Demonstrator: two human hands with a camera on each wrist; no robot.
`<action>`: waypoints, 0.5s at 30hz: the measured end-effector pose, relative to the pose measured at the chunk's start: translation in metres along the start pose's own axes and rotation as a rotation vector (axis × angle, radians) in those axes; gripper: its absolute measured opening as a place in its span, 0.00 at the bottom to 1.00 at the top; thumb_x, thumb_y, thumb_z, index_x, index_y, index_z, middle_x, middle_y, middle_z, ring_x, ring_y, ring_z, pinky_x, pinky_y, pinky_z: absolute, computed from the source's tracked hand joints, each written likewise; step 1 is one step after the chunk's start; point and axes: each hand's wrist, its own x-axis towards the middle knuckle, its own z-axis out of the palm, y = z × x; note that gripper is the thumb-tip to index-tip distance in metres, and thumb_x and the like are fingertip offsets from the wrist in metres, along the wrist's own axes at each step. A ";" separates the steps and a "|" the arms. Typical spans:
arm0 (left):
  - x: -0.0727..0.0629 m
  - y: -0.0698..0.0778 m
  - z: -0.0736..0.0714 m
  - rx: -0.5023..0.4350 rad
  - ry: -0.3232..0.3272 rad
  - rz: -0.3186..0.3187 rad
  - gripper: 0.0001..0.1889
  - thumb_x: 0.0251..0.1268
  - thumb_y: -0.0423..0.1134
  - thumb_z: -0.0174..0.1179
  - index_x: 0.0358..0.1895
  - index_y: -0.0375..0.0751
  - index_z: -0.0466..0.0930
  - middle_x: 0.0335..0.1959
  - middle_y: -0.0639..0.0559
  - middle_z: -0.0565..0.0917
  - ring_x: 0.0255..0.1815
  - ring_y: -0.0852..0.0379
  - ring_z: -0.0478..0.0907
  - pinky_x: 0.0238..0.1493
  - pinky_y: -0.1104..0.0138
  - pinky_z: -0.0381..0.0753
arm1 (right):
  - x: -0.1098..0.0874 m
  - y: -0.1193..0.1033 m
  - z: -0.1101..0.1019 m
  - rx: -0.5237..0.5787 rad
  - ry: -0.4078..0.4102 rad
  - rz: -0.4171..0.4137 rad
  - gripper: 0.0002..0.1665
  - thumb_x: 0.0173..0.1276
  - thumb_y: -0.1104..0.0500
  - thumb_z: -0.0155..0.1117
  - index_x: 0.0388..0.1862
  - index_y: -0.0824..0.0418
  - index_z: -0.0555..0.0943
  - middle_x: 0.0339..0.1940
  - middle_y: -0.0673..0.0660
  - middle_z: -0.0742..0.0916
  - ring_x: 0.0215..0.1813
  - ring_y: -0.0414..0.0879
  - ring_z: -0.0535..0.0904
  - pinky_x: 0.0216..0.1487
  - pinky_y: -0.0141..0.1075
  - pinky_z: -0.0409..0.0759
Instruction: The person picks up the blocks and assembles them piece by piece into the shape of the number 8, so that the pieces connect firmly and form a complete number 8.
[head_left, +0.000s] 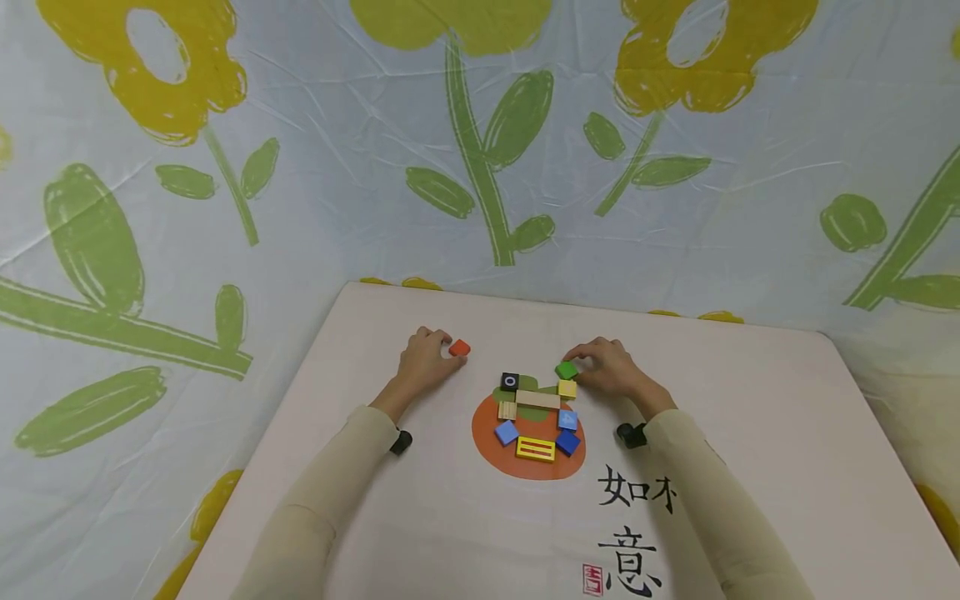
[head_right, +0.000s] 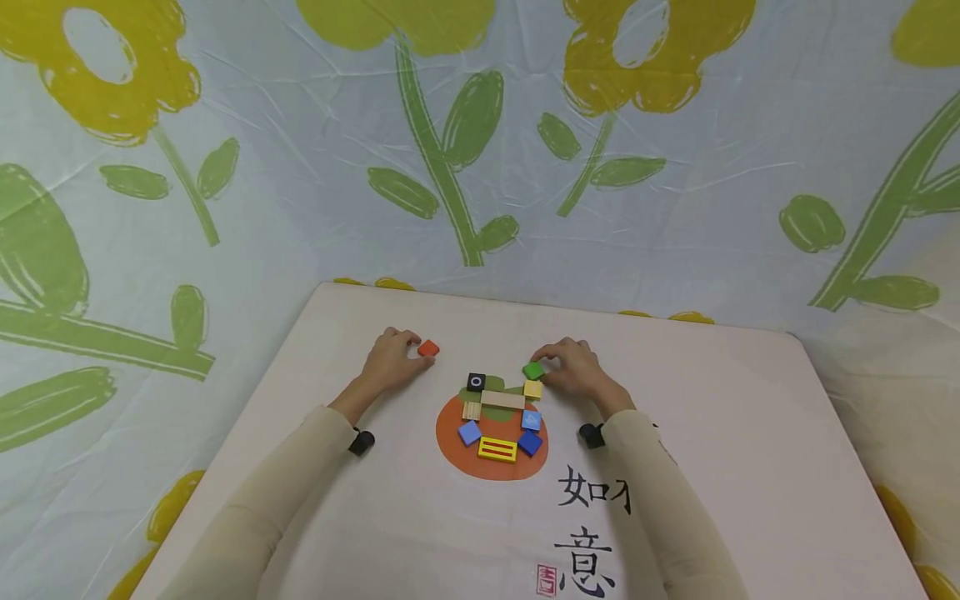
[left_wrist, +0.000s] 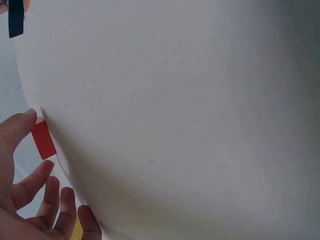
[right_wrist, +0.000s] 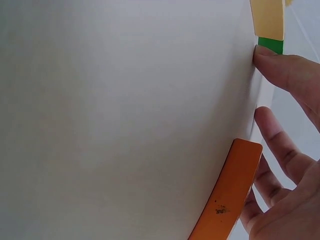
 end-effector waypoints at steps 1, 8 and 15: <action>0.000 0.000 0.000 -0.001 0.001 0.002 0.26 0.61 0.57 0.68 0.53 0.40 0.81 0.53 0.41 0.75 0.55 0.43 0.71 0.49 0.46 0.72 | 0.000 0.000 0.000 -0.001 0.000 0.001 0.19 0.60 0.63 0.74 0.50 0.52 0.87 0.49 0.60 0.83 0.52 0.58 0.72 0.50 0.52 0.67; 0.000 0.000 0.003 0.020 0.017 0.030 0.22 0.62 0.56 0.68 0.49 0.41 0.83 0.47 0.44 0.76 0.49 0.46 0.73 0.45 0.48 0.73 | -0.002 -0.001 -0.001 0.007 -0.003 0.003 0.18 0.60 0.63 0.74 0.50 0.53 0.87 0.49 0.60 0.83 0.52 0.58 0.72 0.50 0.53 0.67; 0.005 0.000 0.005 0.017 0.017 0.084 0.20 0.64 0.51 0.69 0.51 0.41 0.85 0.45 0.45 0.77 0.48 0.47 0.73 0.48 0.53 0.75 | -0.002 -0.003 -0.001 0.022 -0.010 0.016 0.18 0.60 0.64 0.74 0.50 0.53 0.87 0.50 0.61 0.82 0.52 0.58 0.71 0.50 0.53 0.66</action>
